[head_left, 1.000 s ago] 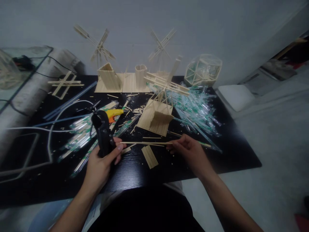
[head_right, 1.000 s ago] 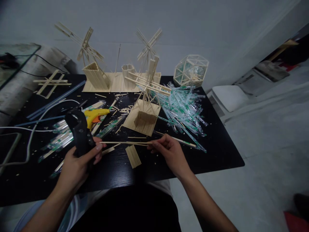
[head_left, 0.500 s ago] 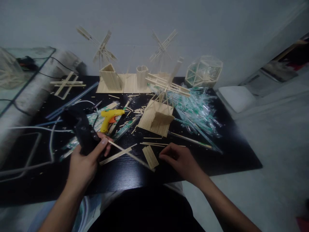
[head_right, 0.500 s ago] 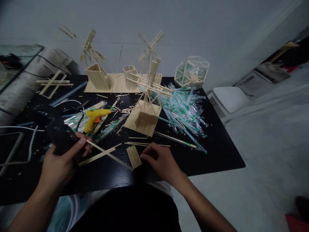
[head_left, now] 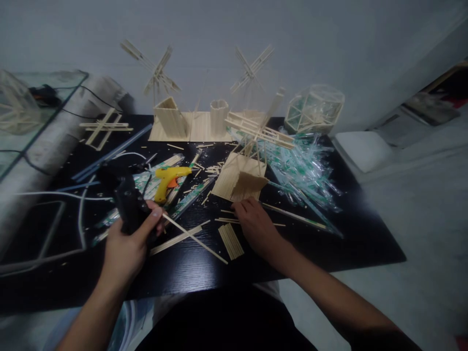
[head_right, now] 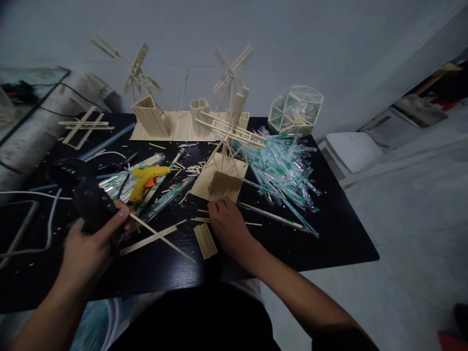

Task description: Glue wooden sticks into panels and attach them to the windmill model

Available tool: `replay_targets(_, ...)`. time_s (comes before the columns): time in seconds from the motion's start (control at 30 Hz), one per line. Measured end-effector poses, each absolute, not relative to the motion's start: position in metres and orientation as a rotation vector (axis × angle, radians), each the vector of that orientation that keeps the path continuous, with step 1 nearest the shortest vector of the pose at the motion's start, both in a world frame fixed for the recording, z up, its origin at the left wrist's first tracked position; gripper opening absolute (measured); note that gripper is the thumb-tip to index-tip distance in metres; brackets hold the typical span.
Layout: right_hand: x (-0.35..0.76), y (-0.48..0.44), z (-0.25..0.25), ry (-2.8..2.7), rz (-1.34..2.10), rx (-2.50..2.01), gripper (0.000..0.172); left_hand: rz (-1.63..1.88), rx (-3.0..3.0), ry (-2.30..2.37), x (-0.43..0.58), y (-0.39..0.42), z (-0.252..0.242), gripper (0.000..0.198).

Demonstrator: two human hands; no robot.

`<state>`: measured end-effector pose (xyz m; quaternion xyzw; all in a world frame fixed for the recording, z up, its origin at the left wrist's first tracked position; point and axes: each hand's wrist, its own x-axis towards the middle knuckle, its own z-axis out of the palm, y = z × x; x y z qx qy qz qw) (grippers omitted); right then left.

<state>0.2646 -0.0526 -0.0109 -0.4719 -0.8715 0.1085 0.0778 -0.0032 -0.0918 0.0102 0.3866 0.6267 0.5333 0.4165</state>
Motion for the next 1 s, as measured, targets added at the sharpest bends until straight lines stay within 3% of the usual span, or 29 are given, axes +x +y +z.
replay_targets(0.17,0.266,-0.055,0.000,-2.415,0.550,-1.460,0.033,1.348,0.956,1.525,0.001,-0.081,0.016,0.027)
replay_targets(0.37,0.277,-0.054,0.017,-1.633,1.737,-1.136,0.011,1.364,1.092,1.489,0.010,-0.062,0.032,0.022)
replay_targets(0.47,0.273,-0.057,0.020,-1.356,2.094,-0.968,0.018,1.349,1.143,1.491,0.019,-0.050,0.041,0.026)
replay_targets(0.6,0.265,-0.066,0.021,-1.216,2.272,-0.908,0.032,1.277,1.230,1.499,0.031,-0.036,0.048,0.026)
replay_targets(1.0,0.264,-0.076,0.028,-1.026,2.412,-0.862,0.036,1.169,1.388,1.472,0.040,-0.023,0.037,0.024)
